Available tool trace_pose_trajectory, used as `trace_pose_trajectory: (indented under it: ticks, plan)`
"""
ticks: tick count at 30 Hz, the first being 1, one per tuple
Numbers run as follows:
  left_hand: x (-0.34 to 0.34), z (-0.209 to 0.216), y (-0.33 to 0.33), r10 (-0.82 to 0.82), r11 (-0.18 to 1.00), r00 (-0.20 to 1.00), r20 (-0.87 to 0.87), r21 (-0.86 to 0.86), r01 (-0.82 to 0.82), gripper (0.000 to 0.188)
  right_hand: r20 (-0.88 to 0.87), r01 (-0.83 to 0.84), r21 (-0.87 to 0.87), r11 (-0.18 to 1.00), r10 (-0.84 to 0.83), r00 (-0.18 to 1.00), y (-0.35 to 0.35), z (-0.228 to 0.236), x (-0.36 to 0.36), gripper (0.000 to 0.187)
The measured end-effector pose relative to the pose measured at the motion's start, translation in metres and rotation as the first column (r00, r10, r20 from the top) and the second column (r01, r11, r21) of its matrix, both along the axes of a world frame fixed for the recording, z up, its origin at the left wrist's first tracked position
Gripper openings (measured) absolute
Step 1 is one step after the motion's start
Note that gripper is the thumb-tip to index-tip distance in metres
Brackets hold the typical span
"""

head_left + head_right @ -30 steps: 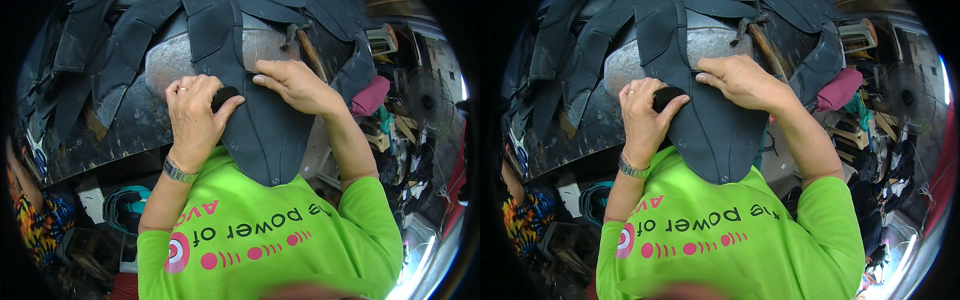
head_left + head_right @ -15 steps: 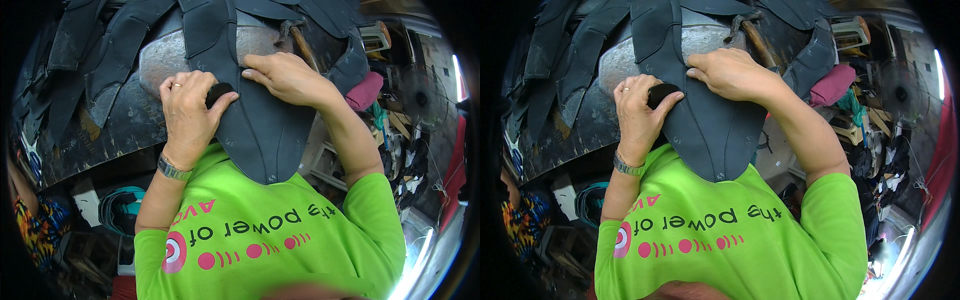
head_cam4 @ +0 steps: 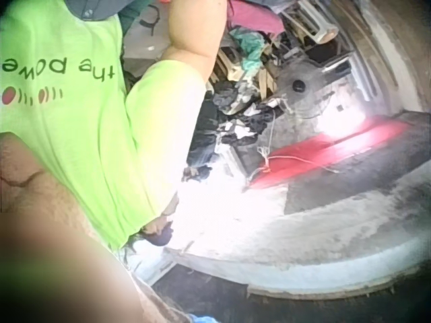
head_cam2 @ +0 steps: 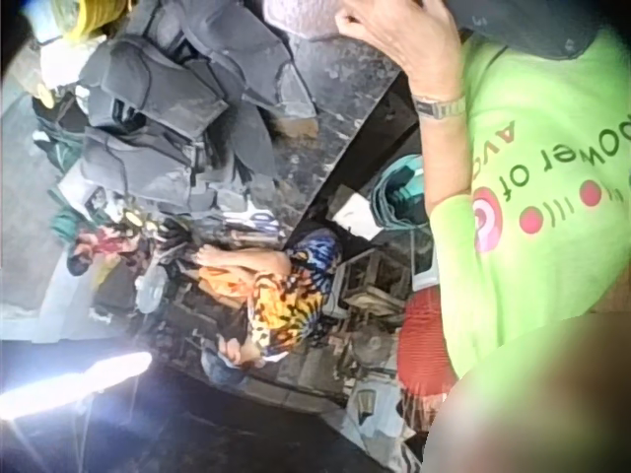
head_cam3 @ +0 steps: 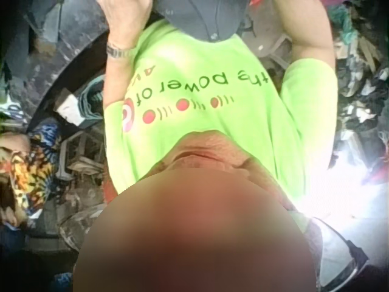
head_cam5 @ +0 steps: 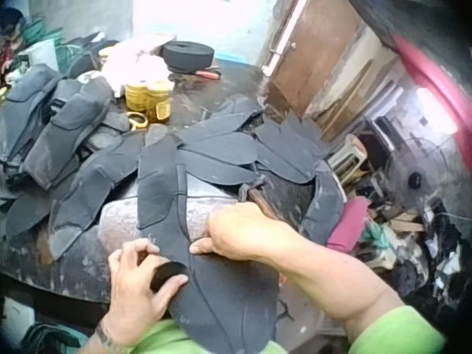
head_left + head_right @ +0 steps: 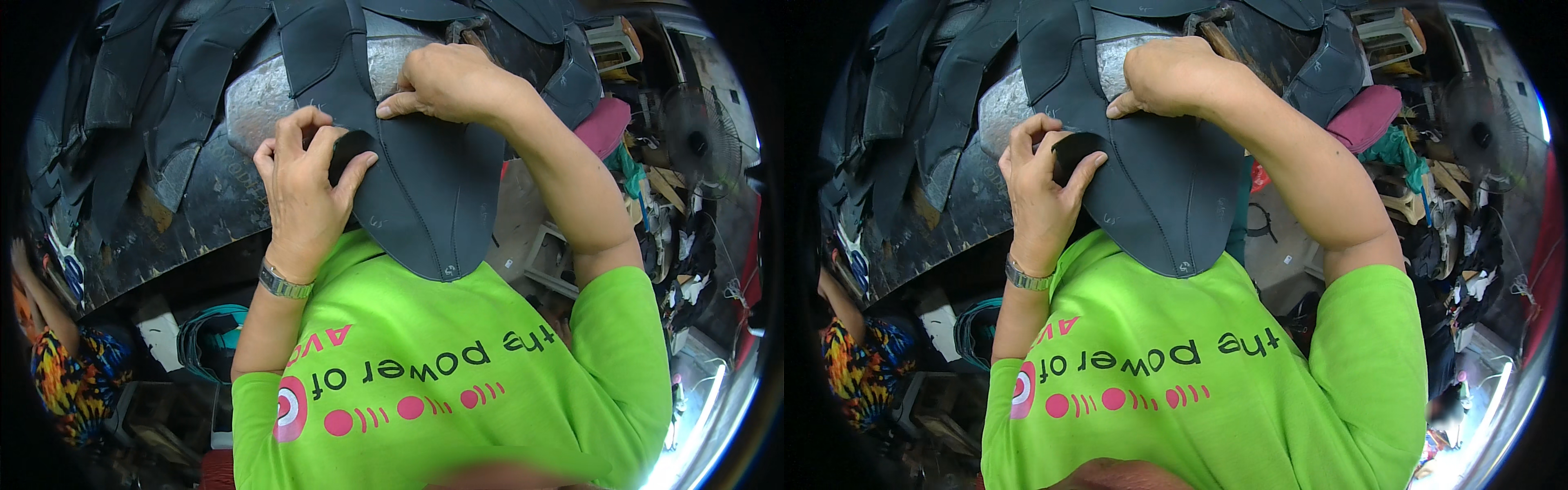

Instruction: The person assembles a pair of black slipper uppers by hand, aligning and pressing the side panels together, then using a hammer to tap the seams and edges into shape. The person repeats this process for a second slipper, handling multiple black rubber pieces and occasionally setting them aside on the workbench.

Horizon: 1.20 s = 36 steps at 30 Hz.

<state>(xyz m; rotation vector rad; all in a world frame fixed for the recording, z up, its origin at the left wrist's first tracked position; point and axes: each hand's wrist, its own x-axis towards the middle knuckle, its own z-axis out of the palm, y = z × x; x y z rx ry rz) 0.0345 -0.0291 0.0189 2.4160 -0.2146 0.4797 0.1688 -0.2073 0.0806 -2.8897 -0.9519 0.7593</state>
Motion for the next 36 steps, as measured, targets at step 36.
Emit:
trace_pose_trajectory:
  ticks: [36]
  plan:
    - [-0.019, 0.009, 0.006, -0.132, 0.754, 0.956, -0.263, -0.652, -0.075, 0.019, -0.478, 0.277, 0.418, 0.865, -0.050, 0.877, -0.001, 0.011, -0.029, 0.039]
